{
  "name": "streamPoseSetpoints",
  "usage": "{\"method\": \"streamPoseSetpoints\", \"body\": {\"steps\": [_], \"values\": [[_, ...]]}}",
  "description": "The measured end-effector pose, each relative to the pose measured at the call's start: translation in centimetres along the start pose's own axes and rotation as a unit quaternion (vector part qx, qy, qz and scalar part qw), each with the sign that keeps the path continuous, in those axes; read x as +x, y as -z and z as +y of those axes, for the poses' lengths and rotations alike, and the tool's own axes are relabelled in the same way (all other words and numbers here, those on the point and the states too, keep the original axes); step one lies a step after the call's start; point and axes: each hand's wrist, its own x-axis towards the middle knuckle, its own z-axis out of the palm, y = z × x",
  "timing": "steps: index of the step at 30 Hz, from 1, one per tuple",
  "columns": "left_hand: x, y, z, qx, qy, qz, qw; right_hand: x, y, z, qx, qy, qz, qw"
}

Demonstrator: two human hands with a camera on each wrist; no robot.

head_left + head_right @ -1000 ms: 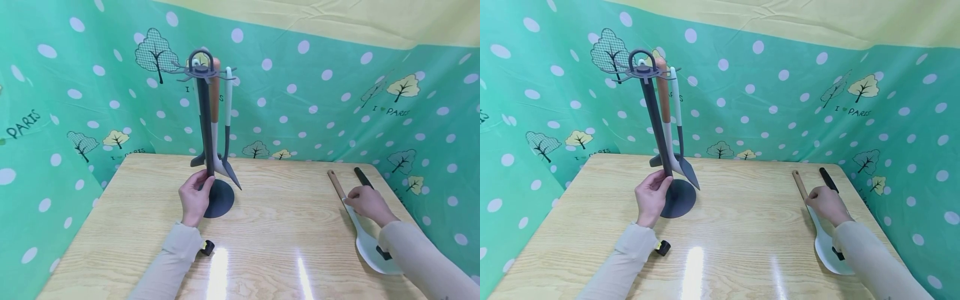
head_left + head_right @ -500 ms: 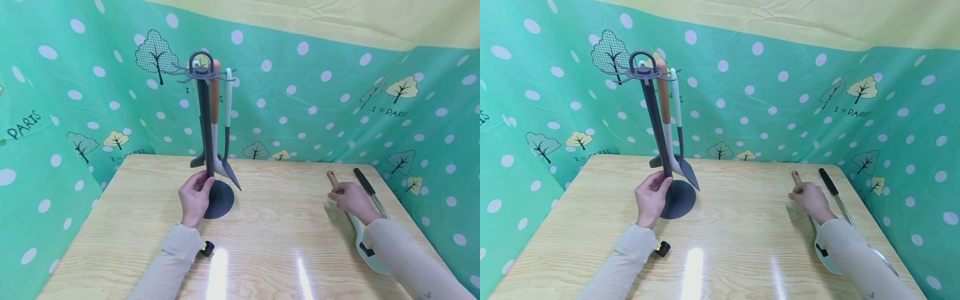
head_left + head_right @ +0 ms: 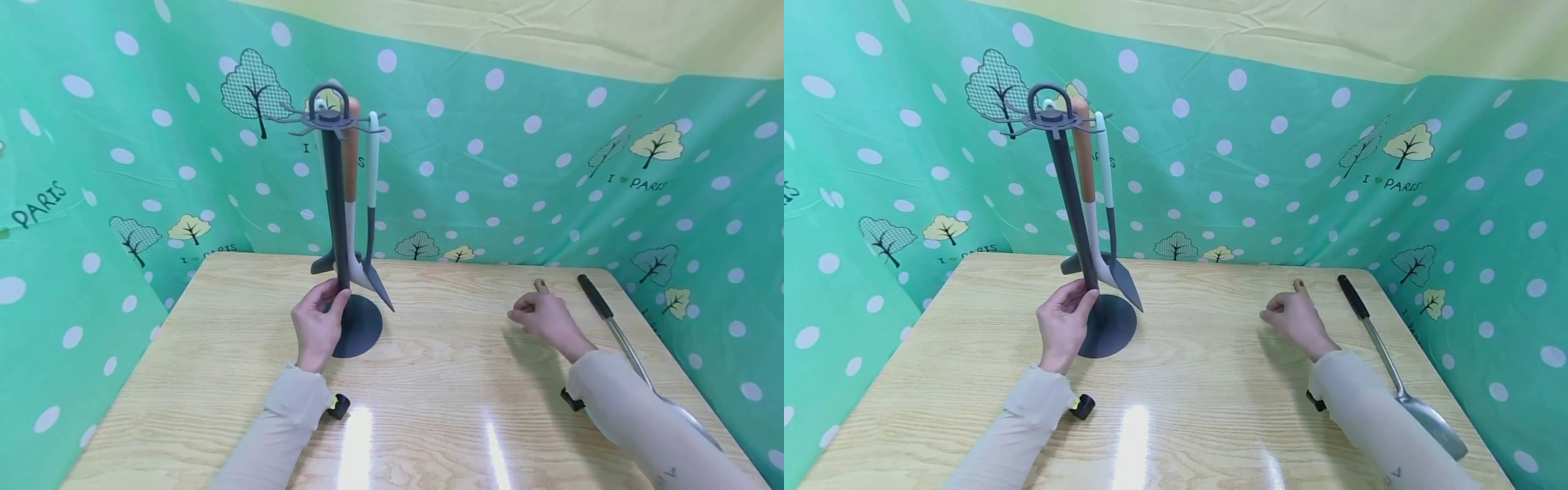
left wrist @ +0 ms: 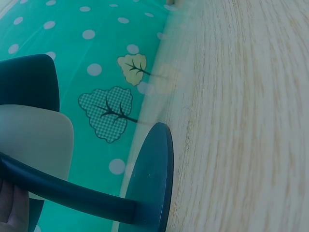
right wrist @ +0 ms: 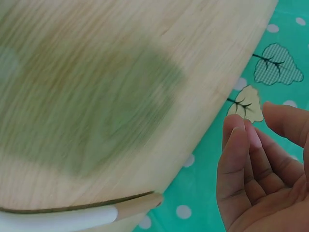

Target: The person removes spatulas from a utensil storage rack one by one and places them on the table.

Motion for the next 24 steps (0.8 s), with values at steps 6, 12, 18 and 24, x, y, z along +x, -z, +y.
{"method": "streamPoseSetpoints", "body": {"steps": [6, 12, 18, 24], "values": [[0.1, 0.0, 0.6, -0.003, -0.001, 0.000, 1.0000, 0.8, -0.6, -1.2, -0.033, 0.030, 0.001, 0.9990], [0.0, 0.0, 3.1, 0.001, -0.013, -0.004, 0.9999, 1.2, -1.7, -2.7, -0.007, 0.000, -0.014, 0.9999], [-0.1, 0.1, 3.4, -0.001, -0.011, -0.005, 0.9999, 1.6, -2.6, -4.5, 0.023, -0.018, -0.031, 0.9991], [-0.1, 0.2, 3.3, -0.003, -0.010, -0.009, 0.9999, 2.1, -3.3, -6.3, 0.038, -0.007, -0.032, 0.9987]]}}
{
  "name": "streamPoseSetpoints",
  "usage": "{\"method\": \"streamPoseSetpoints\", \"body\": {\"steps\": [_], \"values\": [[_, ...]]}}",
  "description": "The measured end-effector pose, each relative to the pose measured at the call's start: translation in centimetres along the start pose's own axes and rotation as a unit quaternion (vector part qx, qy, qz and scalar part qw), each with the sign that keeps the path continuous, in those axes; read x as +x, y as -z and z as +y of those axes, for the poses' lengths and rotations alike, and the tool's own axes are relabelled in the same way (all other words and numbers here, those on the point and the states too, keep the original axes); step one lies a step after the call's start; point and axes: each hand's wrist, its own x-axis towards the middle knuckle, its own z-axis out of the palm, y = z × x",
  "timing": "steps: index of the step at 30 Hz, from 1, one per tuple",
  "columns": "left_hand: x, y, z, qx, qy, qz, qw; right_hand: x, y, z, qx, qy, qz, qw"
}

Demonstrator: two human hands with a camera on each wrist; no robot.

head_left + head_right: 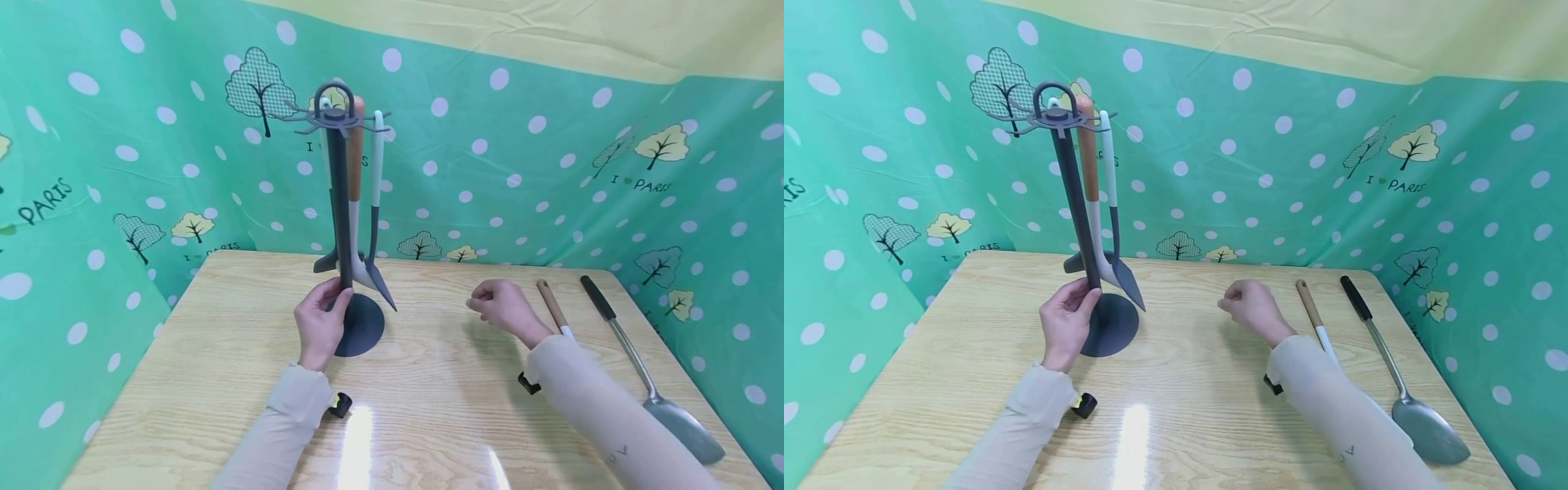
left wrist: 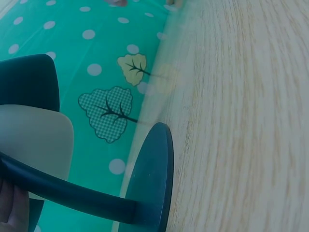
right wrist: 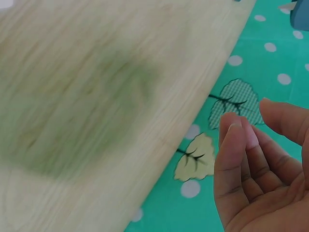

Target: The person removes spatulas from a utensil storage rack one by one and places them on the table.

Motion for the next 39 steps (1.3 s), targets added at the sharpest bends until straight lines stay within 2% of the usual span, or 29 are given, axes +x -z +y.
{"method": "streamPoseSetpoints", "body": {"steps": [12, 19, 27, 34, 39], "values": [[0.0, 0.1, -0.1, 0.007, -0.006, 0.003, 1.0000, 0.9, -1.2, -3.7, 0.036, 0.023, 0.001, 0.9991], [0.0, 0.0, -0.1, 0.009, -0.010, 0.000, 0.9999, 1.2, -1.7, -5.1, 0.045, 0.052, 0.007, 0.9976], [0.2, -0.1, -3.5, -0.001, -0.008, 0.005, 1.0000, 1.2, -2.2, -7.9, 0.054, 0.088, 0.018, 0.9945], [0.1, -0.1, -3.6, -0.007, -0.011, 0.008, 0.9999, 1.3, -2.2, -10.1, 0.059, 0.093, 0.010, 0.9939], [0.1, -0.2, -3.4, -0.008, -0.009, 0.008, 0.9999, 1.4, -2.1, -11.4, 0.052, 0.117, 0.011, 0.9917]]}}
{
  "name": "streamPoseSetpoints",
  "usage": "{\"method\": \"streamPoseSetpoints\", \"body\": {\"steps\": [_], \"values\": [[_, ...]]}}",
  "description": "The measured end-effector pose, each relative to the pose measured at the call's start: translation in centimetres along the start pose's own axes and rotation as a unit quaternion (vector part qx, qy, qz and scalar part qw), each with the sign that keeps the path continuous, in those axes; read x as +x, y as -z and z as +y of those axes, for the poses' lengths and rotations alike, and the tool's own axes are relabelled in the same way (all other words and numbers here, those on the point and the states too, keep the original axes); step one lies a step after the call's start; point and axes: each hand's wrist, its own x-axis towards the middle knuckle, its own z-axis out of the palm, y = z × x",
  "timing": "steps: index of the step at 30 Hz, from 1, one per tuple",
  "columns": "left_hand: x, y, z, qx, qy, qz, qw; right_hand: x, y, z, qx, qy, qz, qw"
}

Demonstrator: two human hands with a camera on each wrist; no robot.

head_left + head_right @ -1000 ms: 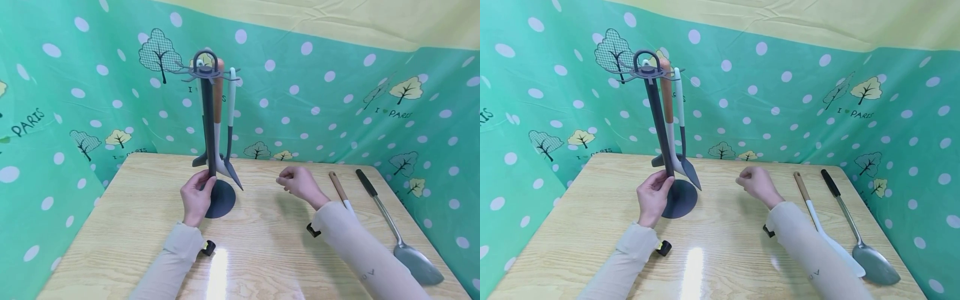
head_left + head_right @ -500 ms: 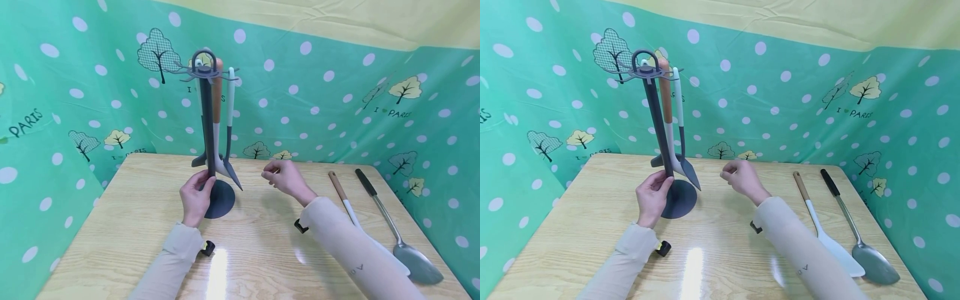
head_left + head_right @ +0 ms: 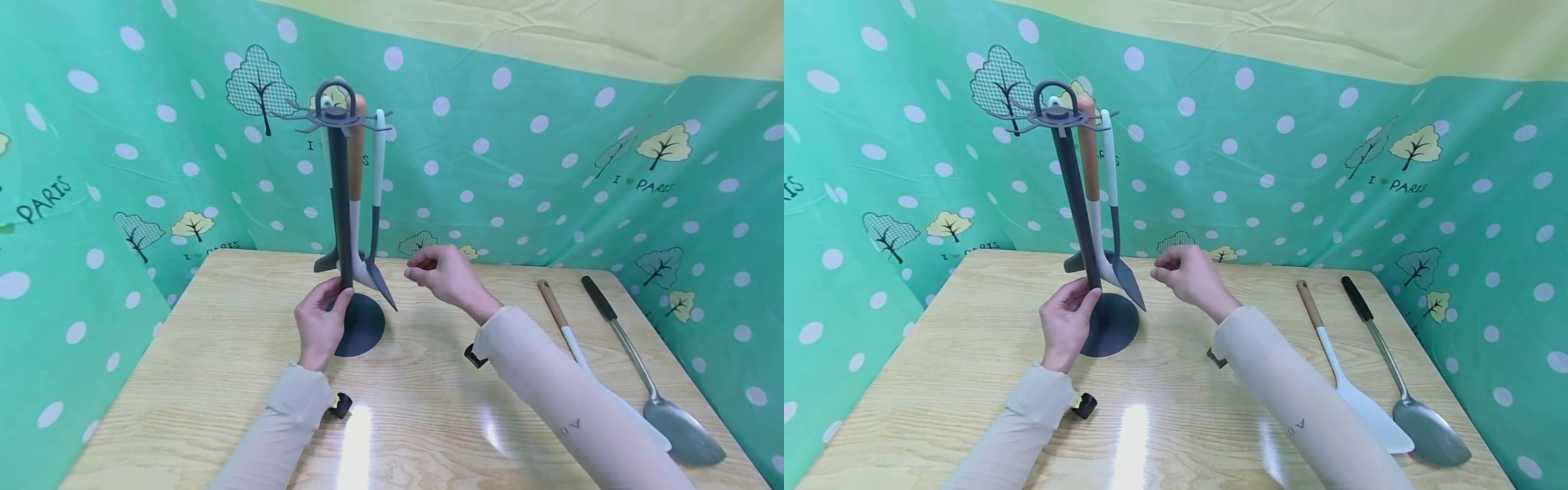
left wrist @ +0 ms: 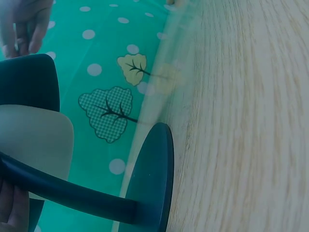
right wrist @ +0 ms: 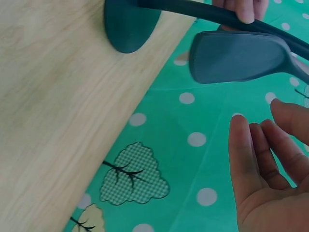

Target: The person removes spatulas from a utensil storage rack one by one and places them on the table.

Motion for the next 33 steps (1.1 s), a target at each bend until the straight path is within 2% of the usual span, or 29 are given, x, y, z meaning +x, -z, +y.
{"method": "streamPoseSetpoints", "body": {"steps": [10, 18, 23, 25, 31, 33], "values": [[0.0, 0.0, 0.1, 0.000, 0.006, 0.006, 1.0000, 0.4, -0.7, -2.1, 0.035, 0.053, 0.016, 0.9979], [0.0, 0.0, 0.0, 0.011, 0.001, 0.000, 0.9999, 0.5, -1.5, -3.1, 0.091, 0.101, 0.052, 0.9893], [0.0, 0.0, 0.0, 0.011, -0.002, -0.003, 0.9999, 0.7, -1.7, -3.6, 0.136, 0.120, 0.035, 0.9827], [0.1, 0.0, 0.3, 0.013, -0.003, -0.004, 0.9999, 0.8, -1.8, -3.8, 0.150, 0.123, 0.026, 0.9806], [0.1, 0.1, 3.0, 0.026, -0.007, -0.006, 0.9996, 0.9, -2.1, -4.1, 0.181, 0.135, 0.023, 0.9739], [0.1, 0.1, 3.5, 0.026, -0.007, -0.006, 0.9996, 0.9, -2.2, -4.2, 0.187, 0.139, 0.026, 0.9721]]}}
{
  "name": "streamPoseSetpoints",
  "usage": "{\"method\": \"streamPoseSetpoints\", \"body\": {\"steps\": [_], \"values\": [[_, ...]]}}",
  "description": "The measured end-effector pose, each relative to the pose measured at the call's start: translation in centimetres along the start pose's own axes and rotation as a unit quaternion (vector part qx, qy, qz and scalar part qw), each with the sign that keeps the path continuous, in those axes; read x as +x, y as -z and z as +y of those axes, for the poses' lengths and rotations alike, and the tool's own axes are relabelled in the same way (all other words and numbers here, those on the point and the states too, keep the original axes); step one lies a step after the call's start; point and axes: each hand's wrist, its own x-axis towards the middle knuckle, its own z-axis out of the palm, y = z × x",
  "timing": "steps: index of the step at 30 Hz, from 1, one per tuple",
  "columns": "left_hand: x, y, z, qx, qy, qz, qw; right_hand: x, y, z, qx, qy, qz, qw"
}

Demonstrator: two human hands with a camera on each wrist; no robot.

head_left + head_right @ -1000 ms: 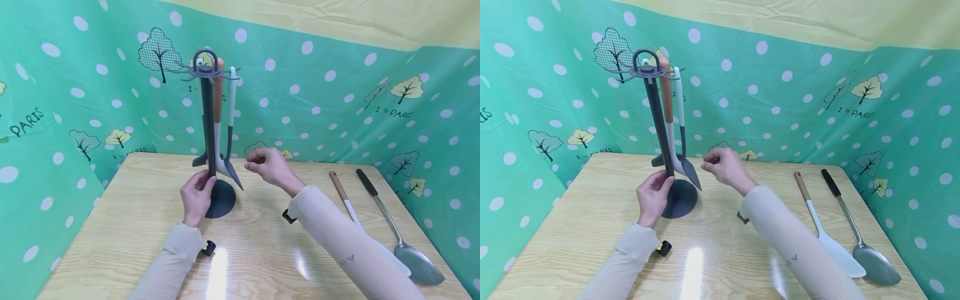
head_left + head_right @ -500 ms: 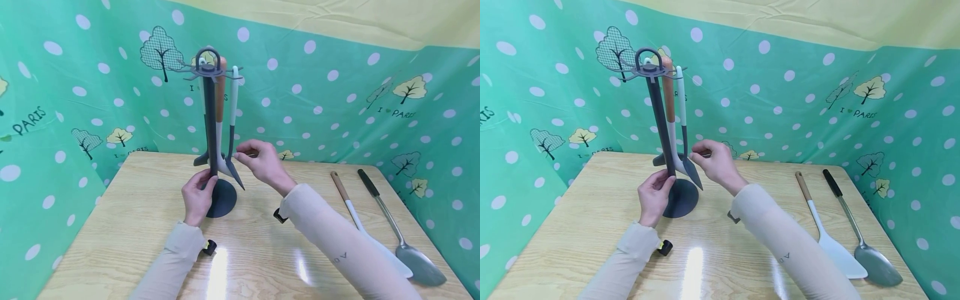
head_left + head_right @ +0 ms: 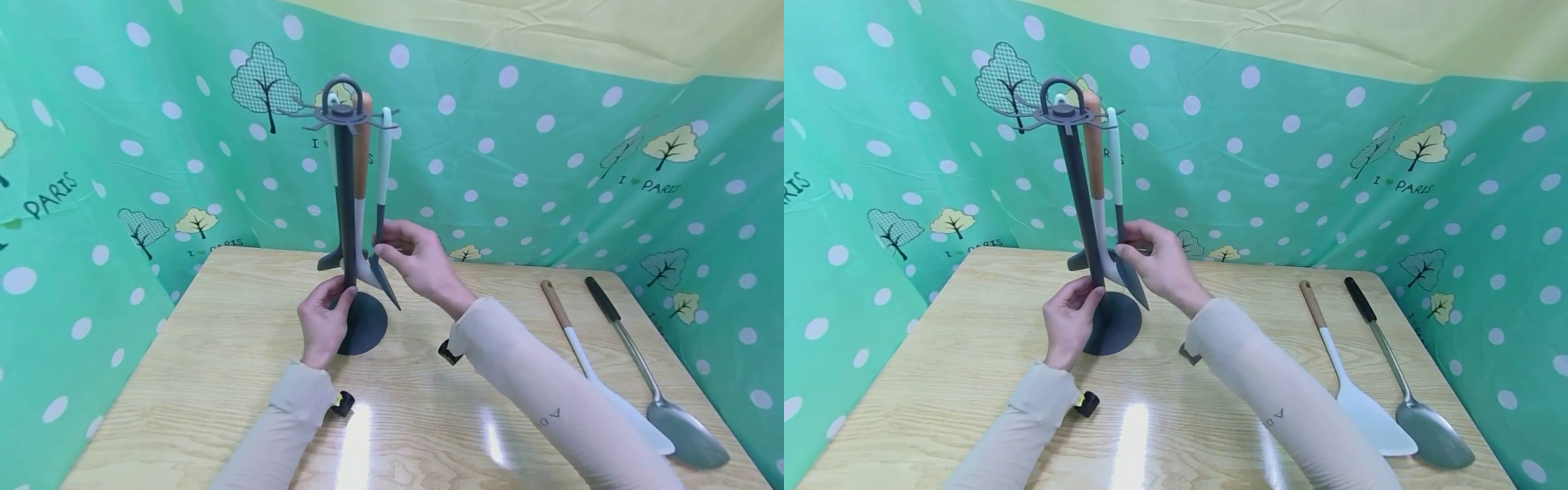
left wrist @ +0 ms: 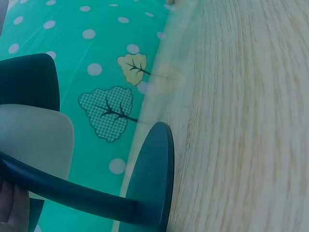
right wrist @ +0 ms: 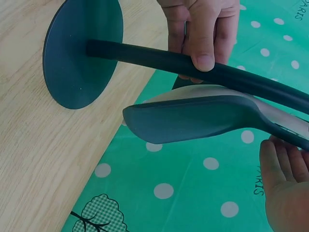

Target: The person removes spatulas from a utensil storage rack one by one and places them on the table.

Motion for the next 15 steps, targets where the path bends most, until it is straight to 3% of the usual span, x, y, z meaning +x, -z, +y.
{"method": "streamPoseSetpoints", "body": {"steps": [6, 13, 15], "values": [[-0.1, 0.0, 0.1, 0.000, 0.003, 0.000, 1.0000, -0.3, -0.2, -0.2, 0.002, 0.003, 0.014, 0.9999], [-0.1, 0.0, 0.1, -0.008, 0.007, 0.000, 0.9999, -2.0, 0.0, -3.7, -0.008, 0.012, 0.010, 0.9999], [-0.1, 0.0, 0.2, -0.006, 0.013, 0.000, 0.9999, -2.2, 0.1, -3.8, -0.009, 0.011, 0.008, 0.9999]]}}
